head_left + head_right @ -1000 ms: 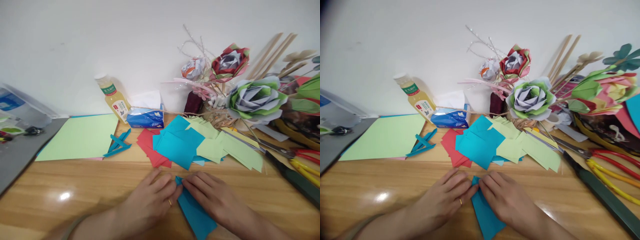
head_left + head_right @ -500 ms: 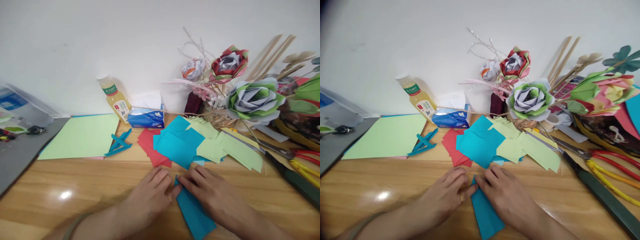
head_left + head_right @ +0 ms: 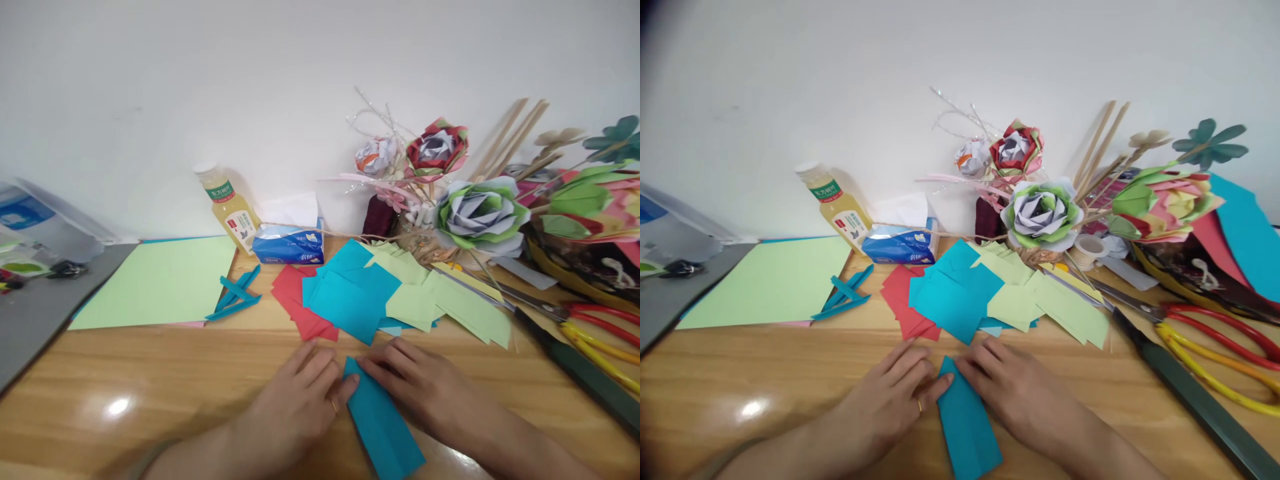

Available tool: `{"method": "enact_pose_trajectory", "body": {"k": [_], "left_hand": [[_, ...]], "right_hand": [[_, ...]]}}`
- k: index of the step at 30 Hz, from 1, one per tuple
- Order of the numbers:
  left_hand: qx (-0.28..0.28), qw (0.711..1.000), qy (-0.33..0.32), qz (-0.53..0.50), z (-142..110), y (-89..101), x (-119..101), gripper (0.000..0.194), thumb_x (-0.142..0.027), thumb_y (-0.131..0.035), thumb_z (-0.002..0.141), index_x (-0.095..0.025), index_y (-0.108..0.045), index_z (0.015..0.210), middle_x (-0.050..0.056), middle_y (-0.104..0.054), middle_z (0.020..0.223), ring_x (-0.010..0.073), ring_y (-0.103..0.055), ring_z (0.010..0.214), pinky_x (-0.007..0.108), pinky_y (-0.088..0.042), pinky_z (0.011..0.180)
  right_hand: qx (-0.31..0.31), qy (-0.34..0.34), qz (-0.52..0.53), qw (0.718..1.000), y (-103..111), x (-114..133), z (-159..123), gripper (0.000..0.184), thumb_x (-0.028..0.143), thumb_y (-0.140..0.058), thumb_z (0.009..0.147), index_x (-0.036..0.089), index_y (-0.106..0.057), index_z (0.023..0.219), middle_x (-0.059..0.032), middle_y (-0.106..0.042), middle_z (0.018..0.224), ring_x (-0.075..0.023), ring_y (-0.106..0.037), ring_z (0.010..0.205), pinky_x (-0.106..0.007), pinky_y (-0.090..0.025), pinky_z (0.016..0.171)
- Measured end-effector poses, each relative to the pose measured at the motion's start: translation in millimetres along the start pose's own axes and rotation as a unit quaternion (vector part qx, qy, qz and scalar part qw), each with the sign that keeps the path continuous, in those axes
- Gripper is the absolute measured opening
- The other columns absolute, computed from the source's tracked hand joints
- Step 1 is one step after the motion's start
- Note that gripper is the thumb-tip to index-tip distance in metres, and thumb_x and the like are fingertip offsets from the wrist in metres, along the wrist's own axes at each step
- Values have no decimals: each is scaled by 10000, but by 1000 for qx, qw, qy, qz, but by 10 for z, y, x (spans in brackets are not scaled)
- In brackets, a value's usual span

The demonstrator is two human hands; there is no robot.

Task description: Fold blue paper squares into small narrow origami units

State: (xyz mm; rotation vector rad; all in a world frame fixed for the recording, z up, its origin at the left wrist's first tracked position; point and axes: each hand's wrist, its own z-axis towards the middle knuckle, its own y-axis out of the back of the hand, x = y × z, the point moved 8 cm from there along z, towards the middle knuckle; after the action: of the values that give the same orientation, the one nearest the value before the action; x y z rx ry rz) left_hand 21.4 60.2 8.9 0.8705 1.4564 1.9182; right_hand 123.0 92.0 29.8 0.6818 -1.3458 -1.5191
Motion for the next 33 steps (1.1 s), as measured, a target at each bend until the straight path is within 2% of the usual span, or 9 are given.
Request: {"method": "enact_pose_trajectory", "body": {"k": [4,7,12,15,18,20,24,29,33], "left_hand": [[10,1000,0,-4,6,6,9,385,-279,-500,896,-166,-468,1262,53,-555,1010,236,-444,1097,419,-265,1022],[14,1000,0,-1,21,35,10,378,-282,-497,900,-169,-470,1260,65,-555,1055,238,-441,1106,411,-292,1001],[17,1000,-10,-6,40,78,4,373,-267,-495,902,-147,-479,1254,82,-564,1044,250,-458,1086,420,-334,975],[0,999,-15,-38,46,116,23,348,-222,-491,902,-141,-490,1240,74,-569,996,247,-467,1062,429,-349,976],[-5,998,-18,-62,45,113,45,365,-179,-470,909,-129,-462,1271,68,-563,1000,236,-470,1051,430,-349,992],[-6,998,-13,-62,40,105,64,383,-174,-450,919,-116,-436,1297,67,-567,1021,229,-469,1051,419,-347,1000],[-32,998,1,-52,11,189,86,367,-153,-381,939,-73,-438,1293,71,-590,1096,215,-461,1074,389,-323,1021],[-148,983,-39,-102,-76,496,5,306,-104,-332,938,-106,-587,1107,33,-637,1034,165,-501,1024,328,-325,1002],[-113,988,-48,-92,-80,387,-41,274,-148,-366,939,-118,-629,1007,36,-649,1008,157,-525,943,301,-391,917]], "right_hand": [[19,25,-17,999,13,29,-42,373,189,-273,966,95,-489,1256,-105,-616,1074,-219,-540,962,-351,-506,763],[24,15,-4,1000,11,-8,-81,363,219,-264,979,128,-505,1235,-79,-635,1034,-195,-563,913,-318,-509,712],[-42,-26,57,997,108,-104,-153,268,203,-331,968,171,-557,1107,-66,-643,969,-157,-587,898,-252,-485,720],[-85,-18,63,994,228,-19,-170,187,140,-407,911,188,-571,986,-52,-635,907,-151,-588,803,-257,-476,683],[-28,-18,111,993,234,115,-135,227,106,-429,823,211,-577,958,-69,-610,989,-164,-575,869,-272,-477,722],[-3,-5,125,992,229,206,-122,237,116,-413,829,226,-586,949,-63,-612,995,-170,-567,892,-282,-471,736],[-47,26,48,997,188,306,-138,269,138,-330,927,193,-593,905,-31,-620,772,-163,-540,682,-293,-421,588],[-92,-29,-40,995,58,306,-75,307,132,-288,949,156,-584,869,-41,-597,708,-171,-527,628,-295,-387,551],[-97,-50,-16,994,-6,269,-20,220,157,-370,930,167,-573,845,-33,-582,716,-177,-526,638,-288,-386,526]]}}
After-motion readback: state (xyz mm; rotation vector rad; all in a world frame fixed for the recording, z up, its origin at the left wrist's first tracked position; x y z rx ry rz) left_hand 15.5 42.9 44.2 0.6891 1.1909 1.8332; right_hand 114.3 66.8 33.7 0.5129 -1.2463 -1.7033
